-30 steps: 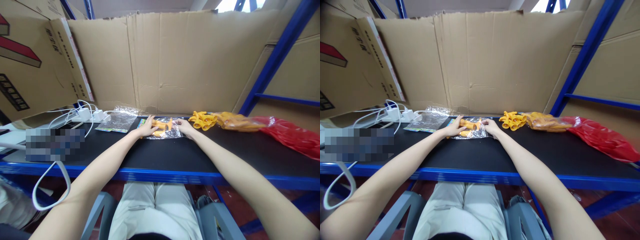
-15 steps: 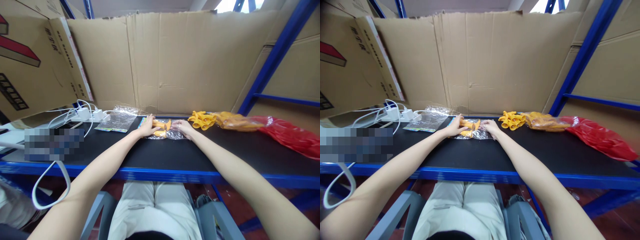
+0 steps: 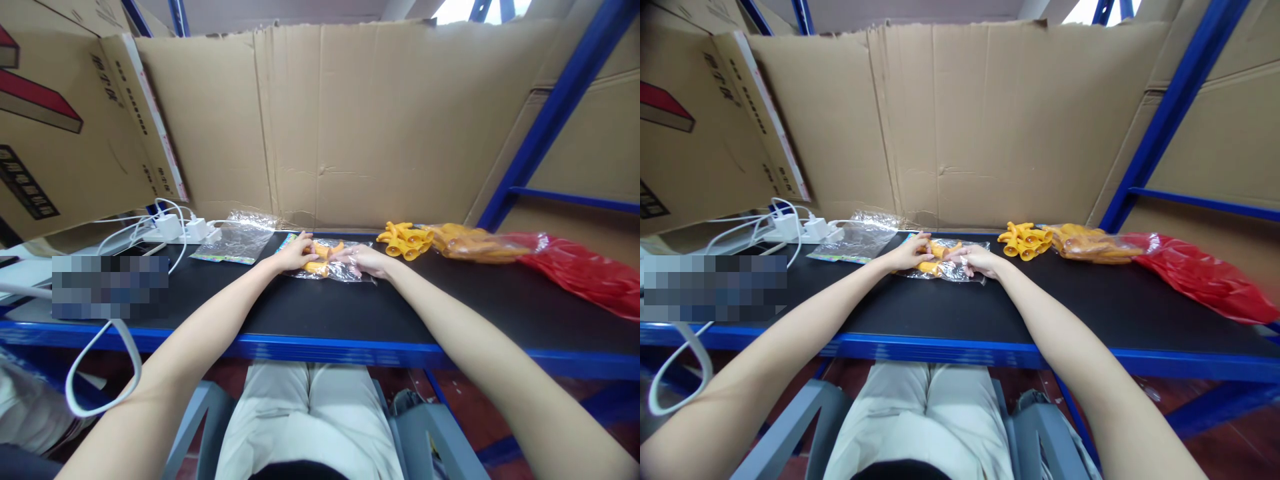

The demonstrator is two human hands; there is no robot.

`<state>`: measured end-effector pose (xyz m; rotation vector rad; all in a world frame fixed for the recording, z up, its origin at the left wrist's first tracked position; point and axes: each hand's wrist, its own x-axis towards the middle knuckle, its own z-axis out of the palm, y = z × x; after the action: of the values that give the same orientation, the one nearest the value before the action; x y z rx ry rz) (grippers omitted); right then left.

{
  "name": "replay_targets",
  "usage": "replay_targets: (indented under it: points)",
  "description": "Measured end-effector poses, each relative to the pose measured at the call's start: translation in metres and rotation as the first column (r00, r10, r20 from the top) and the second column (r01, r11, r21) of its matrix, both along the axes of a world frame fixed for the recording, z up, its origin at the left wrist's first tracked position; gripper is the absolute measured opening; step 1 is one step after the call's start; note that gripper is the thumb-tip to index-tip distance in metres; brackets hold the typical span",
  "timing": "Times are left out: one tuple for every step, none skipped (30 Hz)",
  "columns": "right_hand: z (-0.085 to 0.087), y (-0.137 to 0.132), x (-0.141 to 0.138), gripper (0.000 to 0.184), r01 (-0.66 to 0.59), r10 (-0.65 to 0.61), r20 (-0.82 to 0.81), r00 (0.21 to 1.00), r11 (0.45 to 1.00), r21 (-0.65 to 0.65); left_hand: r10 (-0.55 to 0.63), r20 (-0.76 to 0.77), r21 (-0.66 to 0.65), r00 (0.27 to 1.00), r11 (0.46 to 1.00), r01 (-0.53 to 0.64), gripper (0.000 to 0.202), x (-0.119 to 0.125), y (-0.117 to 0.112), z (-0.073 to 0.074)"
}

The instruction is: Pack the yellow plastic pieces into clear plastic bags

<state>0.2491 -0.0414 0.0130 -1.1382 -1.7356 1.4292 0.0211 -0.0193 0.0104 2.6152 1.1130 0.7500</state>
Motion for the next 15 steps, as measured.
replay_targets:
  points:
    - [0.000, 0.000, 0.000, 0.026, -0.016, 0.016, 0.025, 1.000, 1.000, 0.002, -0.009, -0.003, -0.013, 1.000, 1.000, 0.009, 0.011, 0.000, 0.001, -0.001]
    - [0.000, -0.001, 0.000, 0.028, -0.026, 0.026, 0.043, 0.999, 1.000, 0.003, -0.016, -0.003, -0.024, 1.000, 1.000, 0.016, 0.009, 0.001, 0.001, -0.001]
    - [0.001, -0.002, -0.001, 0.031, -0.030, 0.030, 0.052, 0.998, 1.000, 0.002, -0.021, -0.002, -0.034, 1.000, 0.999, 0.021, 0.008, 0.001, 0.001, -0.001]
    - [0.002, -0.003, -0.002, 0.033, -0.028, 0.028, 0.054, 0.998, 1.000, 0.001, -0.025, 0.000, -0.043, 1.000, 0.999, 0.025, 0.008, 0.001, 0.002, -0.002]
    - [0.002, -0.004, -0.003, 0.034, -0.021, 0.021, 0.051, 0.998, 1.000, 0.003, -0.028, 0.001, -0.050, 1.000, 0.998, 0.028, 0.008, 0.001, 0.002, -0.002]
    - [0.003, -0.005, -0.004, 0.034, -0.010, 0.010, 0.047, 0.999, 1.000, 0.005, -0.030, 0.000, -0.055, 1.000, 0.998, 0.030, 0.008, 0.001, 0.002, -0.002]
    - [0.004, -0.006, -0.005, 0.034, 0.007, -0.008, 0.042, 0.999, 1.000, 0.012, -0.031, -0.003, -0.059, 1.000, 0.998, 0.031, 0.008, 0.001, 0.002, -0.002]
    - [0.005, -0.006, -0.006, 0.032, 0.033, -0.034, 0.039, 0.999, 0.999, 0.025, -0.030, -0.007, -0.062, 1.000, 0.998, 0.029, 0.008, 0.001, 0.002, -0.002]
    - [0.006, -0.005, -0.005, 0.031, 0.068, -0.070, 0.039, 0.997, 0.997, 0.048, -0.024, -0.010, -0.064, 1.000, 0.998, 0.024, 0.009, 0.000, 0.003, -0.003]
    - [0.008, -0.003, -0.004, 0.029, 0.115, -0.119, 0.042, 0.992, 0.990, 0.083, -0.015, -0.012, -0.065, 1.000, 0.998, 0.014, 0.009, 0.000, 0.004, -0.003]
    - [0.009, 0.000, -0.001, 0.027, 0.177, -0.184, 0.049, 0.982, 0.975, 0.132, 0.000, -0.012, -0.064, 1.000, 0.998, 0.000, 0.009, -0.001, 0.006, -0.004]
    - [0.011, 0.004, 0.003, 0.025, 0.253, -0.269, 0.062, 0.961, 0.948, 0.195, 0.017, -0.011, -0.062, 1.000, 0.998, -0.018, 0.009, -0.002, 0.008, -0.005]
    - [0.012, 0.007, 0.009, 0.023, 0.330, -0.364, 0.083, 0.928, 0.903, 0.276, 0.034, -0.010, -0.060, 0.999, 0.998, -0.035, 0.010, -0.004, 0.010, -0.007]
    - [0.014, 0.011, 0.015, 0.022, 0.401, -0.469, 0.111, 0.876, 0.837, 0.372, 0.050, -0.009, -0.058, 0.999, 0.997, -0.050, 0.010, -0.006, 0.013, -0.008]
    - [0.016, 0.014, 0.023, 0.022, 0.445, -0.574, 0.157, 0.804, 0.755, 0.481, 0.065, -0.008, -0.056, 0.998, 0.996, -0.065, 0.010, -0.008, 0.016, -0.009]
